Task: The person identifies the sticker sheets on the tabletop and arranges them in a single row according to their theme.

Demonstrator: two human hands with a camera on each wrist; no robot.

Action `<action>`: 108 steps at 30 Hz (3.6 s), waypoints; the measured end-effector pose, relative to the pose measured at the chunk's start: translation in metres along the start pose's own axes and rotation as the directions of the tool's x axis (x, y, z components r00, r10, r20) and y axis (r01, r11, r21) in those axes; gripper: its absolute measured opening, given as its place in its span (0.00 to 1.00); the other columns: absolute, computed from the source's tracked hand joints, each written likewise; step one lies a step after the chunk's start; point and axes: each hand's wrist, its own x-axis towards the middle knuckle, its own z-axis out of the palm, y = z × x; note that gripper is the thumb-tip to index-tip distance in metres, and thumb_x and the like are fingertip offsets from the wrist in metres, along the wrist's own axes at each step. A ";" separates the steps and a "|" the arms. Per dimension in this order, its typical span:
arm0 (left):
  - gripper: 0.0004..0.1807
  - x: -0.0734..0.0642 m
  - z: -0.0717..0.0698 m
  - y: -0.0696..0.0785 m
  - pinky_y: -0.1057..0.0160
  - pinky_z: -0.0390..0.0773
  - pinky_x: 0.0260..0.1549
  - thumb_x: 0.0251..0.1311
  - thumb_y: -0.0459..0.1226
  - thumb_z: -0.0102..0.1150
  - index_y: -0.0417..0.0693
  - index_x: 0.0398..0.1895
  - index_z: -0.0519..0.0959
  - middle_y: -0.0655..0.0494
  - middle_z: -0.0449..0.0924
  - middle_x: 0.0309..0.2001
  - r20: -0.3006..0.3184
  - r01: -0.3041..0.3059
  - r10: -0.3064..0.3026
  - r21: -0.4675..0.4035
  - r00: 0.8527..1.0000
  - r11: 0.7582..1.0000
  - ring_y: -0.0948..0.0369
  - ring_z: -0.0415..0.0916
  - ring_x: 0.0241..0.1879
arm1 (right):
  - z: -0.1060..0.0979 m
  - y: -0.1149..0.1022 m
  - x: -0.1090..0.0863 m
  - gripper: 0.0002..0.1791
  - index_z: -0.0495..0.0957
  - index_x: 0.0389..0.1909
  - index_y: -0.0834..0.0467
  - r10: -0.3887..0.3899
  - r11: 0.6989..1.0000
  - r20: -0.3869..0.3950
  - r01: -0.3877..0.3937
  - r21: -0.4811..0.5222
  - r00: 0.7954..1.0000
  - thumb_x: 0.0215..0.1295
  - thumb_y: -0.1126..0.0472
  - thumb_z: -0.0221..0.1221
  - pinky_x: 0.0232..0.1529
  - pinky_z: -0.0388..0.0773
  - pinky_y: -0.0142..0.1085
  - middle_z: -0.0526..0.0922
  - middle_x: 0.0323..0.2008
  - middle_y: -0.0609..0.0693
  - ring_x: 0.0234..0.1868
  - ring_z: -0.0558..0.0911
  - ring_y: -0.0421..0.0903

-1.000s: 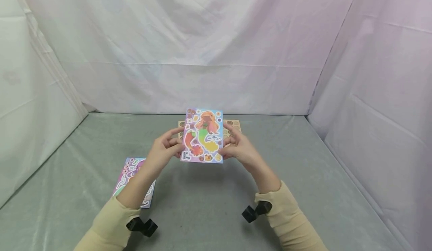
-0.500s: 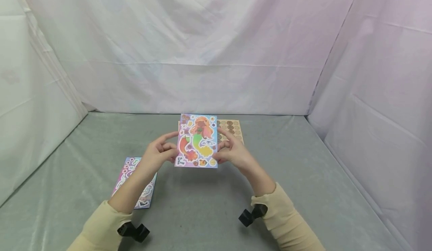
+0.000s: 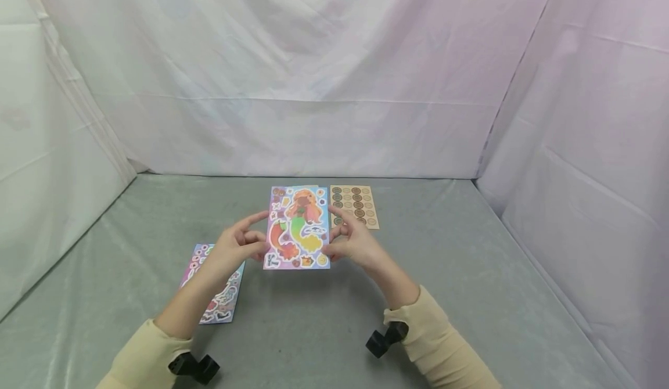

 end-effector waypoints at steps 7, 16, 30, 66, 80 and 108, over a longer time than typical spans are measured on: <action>0.38 0.000 -0.006 -0.006 0.51 0.78 0.37 0.59 0.30 0.60 0.45 0.73 0.56 0.46 0.81 0.32 0.035 0.012 -0.013 0.046 0.999 0.999 0.53 0.76 0.28 | 0.004 0.005 0.002 0.50 0.52 0.73 0.59 -0.004 1.000 0.017 0.004 -0.007 1.000 0.49 0.81 0.62 0.33 0.81 0.52 0.77 0.28 0.53 0.23 0.81 0.45; 0.42 0.003 -0.012 -0.011 0.51 0.79 0.36 0.58 0.30 0.60 0.45 0.74 0.51 0.46 0.81 0.30 0.090 0.051 -0.057 0.068 0.994 0.996 0.55 0.77 0.29 | 0.009 0.008 0.002 0.49 0.52 0.73 0.61 0.008 0.999 0.023 -0.007 -0.036 1.000 0.49 0.80 0.62 0.32 0.81 0.51 0.78 0.28 0.54 0.24 0.81 0.46; 0.50 0.005 -0.025 -0.018 0.52 0.79 0.38 0.57 0.28 0.61 0.43 0.76 0.39 0.44 0.81 0.28 0.250 0.082 -0.091 0.048 0.964 0.996 0.50 0.77 0.29 | 0.016 0.024 0.007 0.49 0.54 0.72 0.59 0.028 0.998 0.034 -0.026 -0.058 0.999 0.48 0.81 0.63 0.32 0.82 0.51 0.77 0.27 0.54 0.23 0.80 0.45; 0.42 0.007 -0.023 -0.030 0.60 0.74 0.23 0.50 0.26 0.63 0.28 0.68 0.54 0.50 0.77 0.23 0.118 0.146 -0.193 0.324 0.974 0.935 0.53 0.77 0.23 | 0.037 0.050 0.012 0.49 0.54 0.71 0.63 0.113 0.991 0.049 -0.109 -0.074 0.992 0.46 0.81 0.64 0.25 0.81 0.38 0.77 0.25 0.53 0.22 0.79 0.44; 0.38 0.005 -0.020 -0.033 0.59 0.76 0.21 0.51 0.27 0.64 0.29 0.65 0.59 0.50 0.76 0.21 0.077 0.201 -0.250 0.396 0.965 0.896 0.56 0.75 0.19 | 0.044 0.055 0.009 0.45 0.56 0.70 0.64 0.134 0.985 0.055 -0.128 -0.112 0.989 0.50 0.78 0.65 0.23 0.80 0.37 0.80 0.25 0.52 0.21 0.78 0.44; 0.32 0.001 -0.015 -0.028 0.62 0.70 0.20 0.52 0.35 0.68 0.30 0.58 0.68 0.52 0.74 0.17 -0.002 0.275 -0.335 0.576 0.942 0.770 0.59 0.71 0.15 | 0.045 0.057 0.005 0.38 0.60 0.65 0.70 0.120 0.982 0.102 -0.104 -0.158 0.988 0.53 0.75 0.65 0.23 0.80 0.36 0.81 0.23 0.51 0.20 0.79 0.43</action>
